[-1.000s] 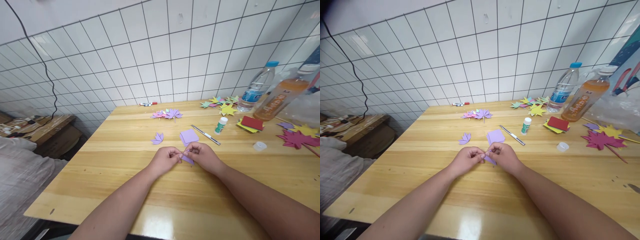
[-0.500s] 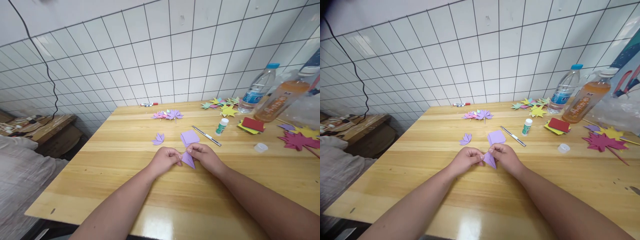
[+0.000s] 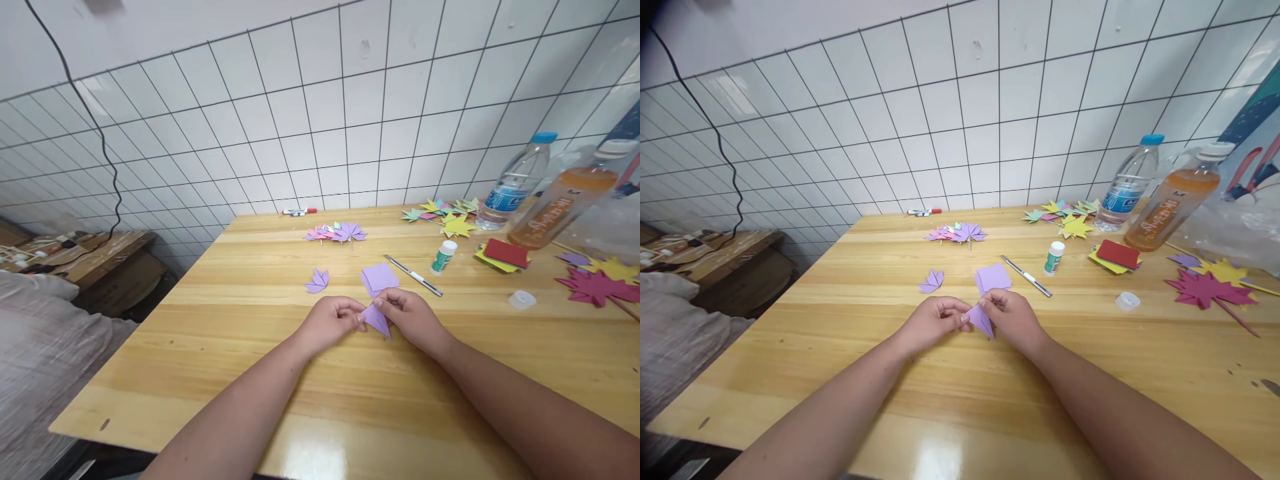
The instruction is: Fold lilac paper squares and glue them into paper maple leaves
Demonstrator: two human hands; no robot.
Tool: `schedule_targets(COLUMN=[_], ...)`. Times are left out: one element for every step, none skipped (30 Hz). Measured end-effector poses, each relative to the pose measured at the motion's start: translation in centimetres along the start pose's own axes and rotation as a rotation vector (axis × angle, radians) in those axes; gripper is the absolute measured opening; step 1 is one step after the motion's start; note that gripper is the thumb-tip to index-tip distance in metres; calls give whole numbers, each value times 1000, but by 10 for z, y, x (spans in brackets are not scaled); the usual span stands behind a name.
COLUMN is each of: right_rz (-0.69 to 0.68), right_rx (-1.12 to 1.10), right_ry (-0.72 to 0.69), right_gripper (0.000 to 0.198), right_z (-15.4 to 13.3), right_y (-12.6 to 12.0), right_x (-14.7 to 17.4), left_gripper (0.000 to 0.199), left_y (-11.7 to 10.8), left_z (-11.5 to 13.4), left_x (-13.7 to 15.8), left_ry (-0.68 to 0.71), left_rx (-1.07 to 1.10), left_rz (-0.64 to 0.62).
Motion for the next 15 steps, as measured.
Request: schedule_targets(right_rz=[1, 5, 12, 20, 31, 41, 48, 47, 38, 23, 3, -18, -37, -55, -69], right_rx=[-53, -101, -139, -161, -170, -169, -165, -161, -160, -163, -169, -174, -172, -153, -116], right_ry=[17, 30, 35, 35, 32, 26, 19, 17, 19, 24, 30, 34, 32, 20, 0], right_gripper=[25, 25, 26, 26, 27, 27, 27, 27, 27, 27, 27, 26, 25, 23, 21], right_z=[1, 2, 3, 4, 5, 5, 5, 5, 4, 3, 2, 1, 0, -1, -2], right_y=[0, -1, -1, -1, -2, -2, -1, -1, -1, -1, -1, -1, -1, -1, -1], right_x=[-1, -1, -2, -3, -4, -4, -4, -4, -4, -3, -2, -1, 0, 1, 2], left_gripper=[34, 36, 37, 36, 34, 32, 31, 30, 30, 30, 30, 29, 28, 27, 26], left_y=[-1, -2, -2, -3, -3, -3, -2, -2, -2, -2, -3, -3, -3, -3, -3], left_z=[0, -1, 0, 0, 1, 1, 2, 3, 3, 3, 3, 3, 3, 2, 2], left_x=[0, 0, -1, -1, -1, 0, 0, 0, 0, 0, 0, -1, -1, -2, -2], left_ry=[-1, -4, -9, -12, -13, -8, 2, 14, 28, 37, 45, 53, 63, 74, 83], left_rx=[-2, -13, -26, -38, -44, -44, -42, -39, -40, -43, -44, -42, -42, -48, -58], left_rz=[10, 25, 35, 36, 24, 6, -13, -27, -27, -12, 10, 36, 61, 82, 100])
Point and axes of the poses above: each hand's wrist, its own x-axis away from the middle knuckle, its own y-axis out of the palm, z = x × y, the point moved 1 cm from there along -x, towards the middle knuckle, and after that the axes turned 12 degrees about y, right-handed, at the moved point
